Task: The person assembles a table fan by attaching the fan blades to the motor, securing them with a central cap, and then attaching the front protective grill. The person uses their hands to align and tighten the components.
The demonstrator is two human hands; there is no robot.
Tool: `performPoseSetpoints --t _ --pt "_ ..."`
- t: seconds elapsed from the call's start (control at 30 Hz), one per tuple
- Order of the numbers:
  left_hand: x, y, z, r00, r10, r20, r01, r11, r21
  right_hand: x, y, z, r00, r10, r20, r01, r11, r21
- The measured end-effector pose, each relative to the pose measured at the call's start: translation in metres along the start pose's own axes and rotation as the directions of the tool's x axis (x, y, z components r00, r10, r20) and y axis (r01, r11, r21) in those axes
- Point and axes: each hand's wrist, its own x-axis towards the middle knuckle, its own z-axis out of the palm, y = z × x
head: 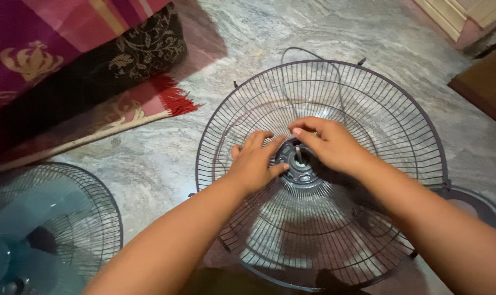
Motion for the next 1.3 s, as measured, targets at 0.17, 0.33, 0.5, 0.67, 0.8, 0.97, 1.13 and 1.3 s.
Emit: performPoseSetpoints --t 0.17,0.33,0.5,0.67,0.8,0.97,1.13,1.3 --pt "-0.006 -0.013 -0.013 0.999 -0.033 -0.006 0.033 0.999 0.03 -0.003 -0.024 0.012 0.96 -0.276 -0.046 0.239 0.896 -0.373" --pt "-0.018 -0.028 -0.03 0.996 -0.089 -0.016 0.09 0.987 0.131 0.001 -0.038 0.038 0.857 -0.514 -0.039 0.403 0.716 -0.571" --pt "-0.036 -0.043 -0.048 0.991 -0.128 -0.033 0.132 0.973 0.192 0.006 -0.05 0.065 0.839 -0.544 0.002 0.449 0.69 -0.567" --pt "-0.054 -0.058 -0.067 0.979 -0.2 -0.032 0.201 0.944 0.26 0.015 -0.06 0.094 0.821 -0.569 0.052 0.485 0.646 -0.59" --pt "-0.068 -0.074 -0.085 0.98 -0.192 -0.059 0.2 0.919 0.34 0.02 -0.066 0.119 0.815 -0.572 0.092 0.5 0.614 -0.611" --pt "-0.087 -0.096 -0.107 0.976 -0.194 -0.1 0.217 0.896 0.388 0.024 -0.077 0.146 0.794 -0.591 0.142 0.545 0.59 -0.595" --pt "-0.115 -0.113 -0.123 0.971 -0.22 -0.098 0.241 0.878 0.414 0.028 -0.091 0.172 0.79 -0.588 0.172 0.561 0.579 -0.592" --pt "-0.139 -0.134 -0.139 0.949 -0.307 -0.076 0.31 0.858 0.409 0.033 -0.113 0.202 0.742 -0.641 0.194 0.614 0.535 -0.58"
